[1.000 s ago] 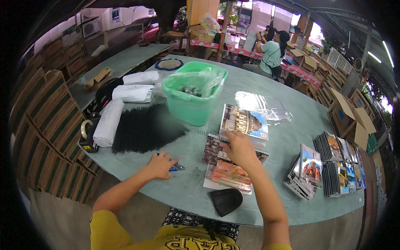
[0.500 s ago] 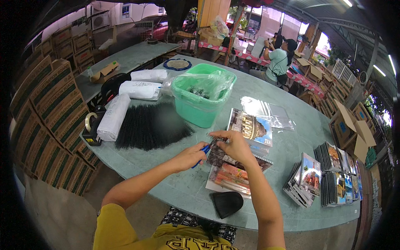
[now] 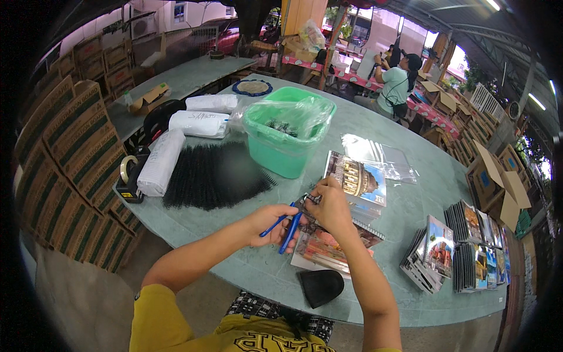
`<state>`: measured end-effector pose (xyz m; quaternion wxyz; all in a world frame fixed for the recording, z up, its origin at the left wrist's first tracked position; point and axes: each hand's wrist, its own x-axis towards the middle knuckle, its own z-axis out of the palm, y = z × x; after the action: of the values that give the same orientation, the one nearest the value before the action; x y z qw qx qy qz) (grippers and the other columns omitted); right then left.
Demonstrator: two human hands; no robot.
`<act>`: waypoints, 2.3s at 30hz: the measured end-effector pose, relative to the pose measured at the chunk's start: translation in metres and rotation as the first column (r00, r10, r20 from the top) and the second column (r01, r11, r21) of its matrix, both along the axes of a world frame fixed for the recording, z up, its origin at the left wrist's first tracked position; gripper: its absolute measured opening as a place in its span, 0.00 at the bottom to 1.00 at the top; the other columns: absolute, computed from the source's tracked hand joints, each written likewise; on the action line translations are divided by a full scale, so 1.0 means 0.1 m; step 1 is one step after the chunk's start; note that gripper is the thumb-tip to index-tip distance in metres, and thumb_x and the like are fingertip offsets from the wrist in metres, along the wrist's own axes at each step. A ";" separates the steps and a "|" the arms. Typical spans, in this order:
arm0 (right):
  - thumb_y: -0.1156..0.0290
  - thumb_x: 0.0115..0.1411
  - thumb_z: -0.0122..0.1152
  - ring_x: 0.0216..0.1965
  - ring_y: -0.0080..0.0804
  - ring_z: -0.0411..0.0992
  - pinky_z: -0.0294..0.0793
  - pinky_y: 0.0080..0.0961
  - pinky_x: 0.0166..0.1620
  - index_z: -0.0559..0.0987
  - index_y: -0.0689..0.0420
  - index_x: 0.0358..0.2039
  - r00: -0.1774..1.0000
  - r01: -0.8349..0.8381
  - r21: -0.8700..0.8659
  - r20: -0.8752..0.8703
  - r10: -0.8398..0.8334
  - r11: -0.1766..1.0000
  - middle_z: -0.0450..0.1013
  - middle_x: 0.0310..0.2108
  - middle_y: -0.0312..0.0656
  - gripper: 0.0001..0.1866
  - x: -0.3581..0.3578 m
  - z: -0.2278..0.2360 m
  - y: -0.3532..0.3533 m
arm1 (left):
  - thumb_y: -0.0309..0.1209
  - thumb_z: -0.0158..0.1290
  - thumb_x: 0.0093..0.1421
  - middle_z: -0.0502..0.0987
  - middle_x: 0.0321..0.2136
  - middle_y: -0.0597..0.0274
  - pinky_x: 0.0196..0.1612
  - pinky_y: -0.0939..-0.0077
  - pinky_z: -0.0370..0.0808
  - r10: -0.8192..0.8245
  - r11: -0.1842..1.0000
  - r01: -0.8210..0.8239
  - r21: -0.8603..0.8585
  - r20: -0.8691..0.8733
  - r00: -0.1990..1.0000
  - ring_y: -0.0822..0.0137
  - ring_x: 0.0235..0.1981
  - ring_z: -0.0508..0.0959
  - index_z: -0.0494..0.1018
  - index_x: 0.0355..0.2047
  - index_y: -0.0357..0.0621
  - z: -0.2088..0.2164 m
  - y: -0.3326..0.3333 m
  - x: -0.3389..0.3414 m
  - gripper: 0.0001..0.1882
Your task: The person places a black spine piece onto the edge of a booklet, secures it, and repeats the process for multiple booklets before stacking them together.
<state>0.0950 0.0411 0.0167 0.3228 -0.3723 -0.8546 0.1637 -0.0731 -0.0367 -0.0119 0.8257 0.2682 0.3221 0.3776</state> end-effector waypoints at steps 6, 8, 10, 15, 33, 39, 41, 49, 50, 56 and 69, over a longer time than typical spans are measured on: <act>0.73 0.40 0.69 0.36 0.41 0.71 0.71 0.30 0.37 0.77 0.64 0.31 0.981 -0.064 -0.077 0.179 0.077 0.995 0.70 0.36 0.47 0.16 -0.13 0.18 0.19 | 0.43 0.47 0.60 0.72 0.29 0.54 0.34 0.66 0.70 0.474 0.774 0.283 0.566 -0.815 0.334 0.62 0.29 0.74 0.65 0.44 0.35 -0.21 -0.02 -0.07 0.22; 0.68 0.43 0.68 0.37 0.42 0.72 0.72 0.32 0.42 0.77 0.63 0.38 0.987 -0.089 0.001 -0.134 0.088 0.996 0.68 0.46 0.52 0.20 -0.18 0.38 0.51 | 0.43 0.48 0.60 0.72 0.29 0.54 0.35 0.68 0.69 0.390 0.788 0.279 0.549 -0.795 0.464 0.63 0.30 0.73 0.65 0.45 0.35 -0.21 0.00 -0.03 0.23; 0.65 0.43 0.68 0.40 0.41 0.72 0.71 0.32 0.44 0.77 0.61 0.41 0.947 -0.140 -0.023 -0.294 0.127 0.990 0.68 0.48 0.53 0.23 -0.29 0.65 0.83 | 0.43 0.49 0.59 0.72 0.28 0.54 0.37 0.69 0.69 0.388 0.757 0.331 0.563 -0.796 0.464 0.63 0.31 0.72 0.65 0.47 0.36 -0.27 0.02 -0.02 0.24; 0.58 0.47 0.68 0.44 0.44 0.72 0.70 0.32 0.46 0.72 0.56 0.50 0.984 -0.155 -0.084 0.071 0.161 0.984 0.72 0.46 0.52 0.31 0.15 0.75 0.64 | 0.39 0.53 0.55 0.72 0.36 0.47 0.41 0.61 0.69 0.607 0.604 0.412 0.682 -0.729 0.318 0.49 0.39 0.72 0.68 0.43 0.39 -0.63 -0.08 -0.15 0.20; 0.88 0.43 0.48 0.36 0.33 0.73 0.70 0.27 0.41 0.78 0.59 0.31 0.796 0.533 0.323 0.122 -0.593 0.782 0.75 0.33 0.43 0.16 3.85 0.65 -0.08 | 0.35 0.55 0.46 0.66 0.34 0.52 0.44 0.59 0.59 0.848 0.518 0.524 0.676 -0.486 -0.210 0.53 0.40 0.64 0.67 0.44 0.39 -1.45 -0.30 -0.41 0.25; 0.82 0.46 0.53 0.46 0.40 0.68 0.65 0.28 0.51 0.77 0.61 0.32 0.752 0.640 -0.091 -0.130 -0.646 0.763 0.71 0.41 0.47 0.11 4.33 -0.60 -0.15 | 0.34 0.57 0.45 0.65 0.40 0.48 0.48 0.55 0.58 0.846 0.527 0.495 0.691 -0.480 -0.231 0.50 0.44 0.64 0.66 0.45 0.39 -1.40 -0.31 -0.38 0.26; 0.78 0.46 0.58 0.47 0.41 0.67 0.64 0.29 0.52 0.75 0.61 0.38 0.688 0.725 0.146 -0.121 -0.716 0.673 0.70 0.43 0.48 0.15 4.42 -0.61 -0.09 | 0.32 0.57 0.44 0.64 0.43 0.47 0.50 0.54 0.58 0.880 0.467 0.531 0.707 -0.431 -0.200 0.48 0.45 0.64 0.66 0.45 0.39 -1.32 -0.32 -0.29 0.26; 0.36 0.53 0.50 0.53 0.38 0.64 0.64 0.36 0.54 0.67 0.56 0.55 0.349 -0.034 -0.822 -0.543 -0.764 0.568 0.63 0.55 0.46 0.40 4.72 -0.81 -0.02 | 0.33 0.59 0.47 0.65 0.45 0.47 0.52 0.60 0.63 0.675 0.011 0.506 0.862 -0.379 0.632 0.50 0.49 0.66 0.67 0.48 0.41 -0.06 -0.17 1.76 0.27; 0.33 0.51 0.50 0.54 0.37 0.64 0.64 0.37 0.55 0.64 0.59 0.57 0.316 -0.007 -0.807 -0.562 -0.764 0.591 0.63 0.55 0.46 0.45 4.90 -0.99 -0.02 | 0.38 0.58 0.49 0.67 0.45 0.45 0.52 0.59 0.64 0.610 0.079 0.489 0.869 -0.430 0.665 0.49 0.48 0.67 0.64 0.50 0.39 -0.04 -0.03 2.13 0.30; 0.21 0.36 0.48 0.63 0.49 0.49 0.50 0.52 0.60 0.45 0.61 0.64 0.307 -0.117 -0.866 -0.497 -0.812 0.486 0.39 0.64 0.56 0.67 4.92 -1.13 0.05 | 0.54 0.52 0.54 0.67 0.50 0.40 0.51 0.62 0.66 0.036 0.871 0.294 0.394 -0.648 0.761 0.53 0.53 0.68 0.58 0.55 0.35 -0.33 1.34 3.54 0.40; 0.61 0.50 0.56 0.38 0.40 0.73 0.71 0.38 0.48 0.70 0.61 0.44 0.129 -0.131 -0.863 -0.503 -0.855 0.488 0.73 0.39 0.48 0.23 4.67 -0.86 -0.67 | 0.65 0.45 0.50 0.59 0.58 0.49 0.58 0.63 0.57 -0.265 0.884 0.446 0.140 -0.635 0.725 0.57 0.58 0.60 0.52 0.61 0.43 -0.39 1.68 4.28 0.48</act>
<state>0.5621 -0.0263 -0.0697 0.6020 -0.5169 -0.1679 0.5850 0.3545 0.1314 -0.0511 0.6908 0.5458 0.4505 0.1480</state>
